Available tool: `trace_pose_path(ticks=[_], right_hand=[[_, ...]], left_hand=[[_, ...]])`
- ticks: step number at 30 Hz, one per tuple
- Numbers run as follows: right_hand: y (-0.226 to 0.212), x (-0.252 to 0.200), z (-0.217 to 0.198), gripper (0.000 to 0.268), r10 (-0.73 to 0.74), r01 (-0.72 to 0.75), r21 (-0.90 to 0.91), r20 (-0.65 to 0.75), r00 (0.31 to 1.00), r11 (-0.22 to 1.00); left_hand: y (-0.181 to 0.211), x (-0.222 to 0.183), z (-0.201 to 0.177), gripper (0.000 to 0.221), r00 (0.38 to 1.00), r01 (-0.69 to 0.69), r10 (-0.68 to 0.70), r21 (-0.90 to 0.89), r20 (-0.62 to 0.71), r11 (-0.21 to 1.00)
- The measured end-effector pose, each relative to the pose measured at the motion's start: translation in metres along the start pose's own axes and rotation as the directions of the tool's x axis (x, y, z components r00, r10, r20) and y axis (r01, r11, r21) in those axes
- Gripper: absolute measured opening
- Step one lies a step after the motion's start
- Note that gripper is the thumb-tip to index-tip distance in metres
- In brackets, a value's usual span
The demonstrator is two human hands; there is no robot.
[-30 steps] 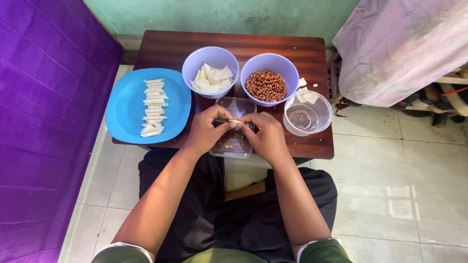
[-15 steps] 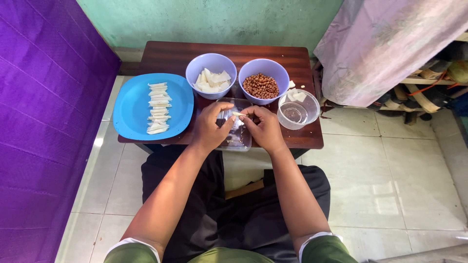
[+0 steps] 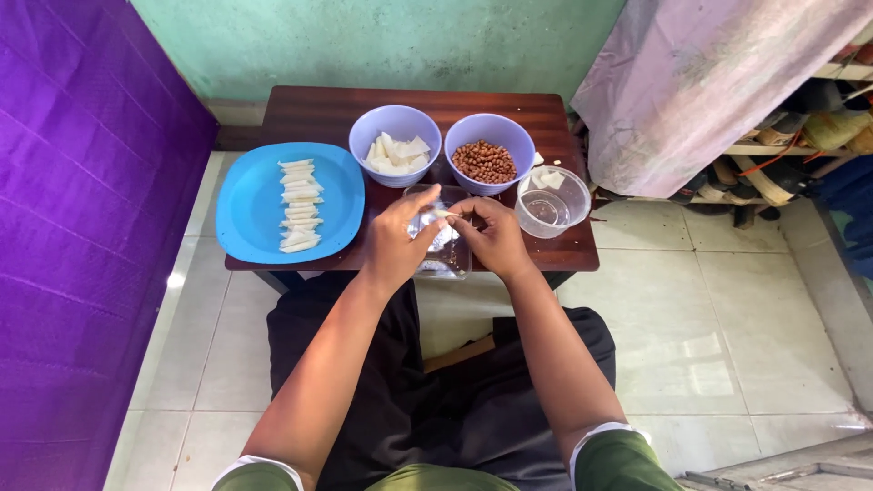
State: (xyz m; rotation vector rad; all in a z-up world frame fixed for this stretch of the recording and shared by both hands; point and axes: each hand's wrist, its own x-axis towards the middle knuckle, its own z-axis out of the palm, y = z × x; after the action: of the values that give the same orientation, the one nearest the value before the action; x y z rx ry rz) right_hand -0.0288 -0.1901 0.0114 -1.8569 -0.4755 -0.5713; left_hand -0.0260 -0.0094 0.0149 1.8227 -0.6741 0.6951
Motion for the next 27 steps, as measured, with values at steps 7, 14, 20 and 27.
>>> trace_pose_path(ticks=[7,14,20,27], right_hand=[[-0.030,0.001,0.008,0.006,-0.074,0.072,0.014,0.139,0.987,0.997],[-0.059,0.000,0.050,0.011,-0.063,0.034,0.092,0.340,0.938,0.995],[-0.083,0.004,0.104,0.010,-0.041,-0.011,0.119,0.428,0.903,0.993],[-0.091,0.044,0.147,0.010,0.046,-0.068,0.034,0.442,0.896,0.997]], left_hand=[[0.007,-0.021,-0.028,0.021,0.982,0.186,-0.184,-0.043,0.036,0.982],[0.028,-0.053,-0.080,0.019,0.955,0.290,-0.281,0.097,-0.098,0.952],[0.033,-0.062,-0.137,0.017,0.899,0.433,-0.408,0.187,-0.156,0.882],[0.010,-0.029,-0.180,0.012,0.807,0.581,-0.577,0.340,-0.124,0.739]])
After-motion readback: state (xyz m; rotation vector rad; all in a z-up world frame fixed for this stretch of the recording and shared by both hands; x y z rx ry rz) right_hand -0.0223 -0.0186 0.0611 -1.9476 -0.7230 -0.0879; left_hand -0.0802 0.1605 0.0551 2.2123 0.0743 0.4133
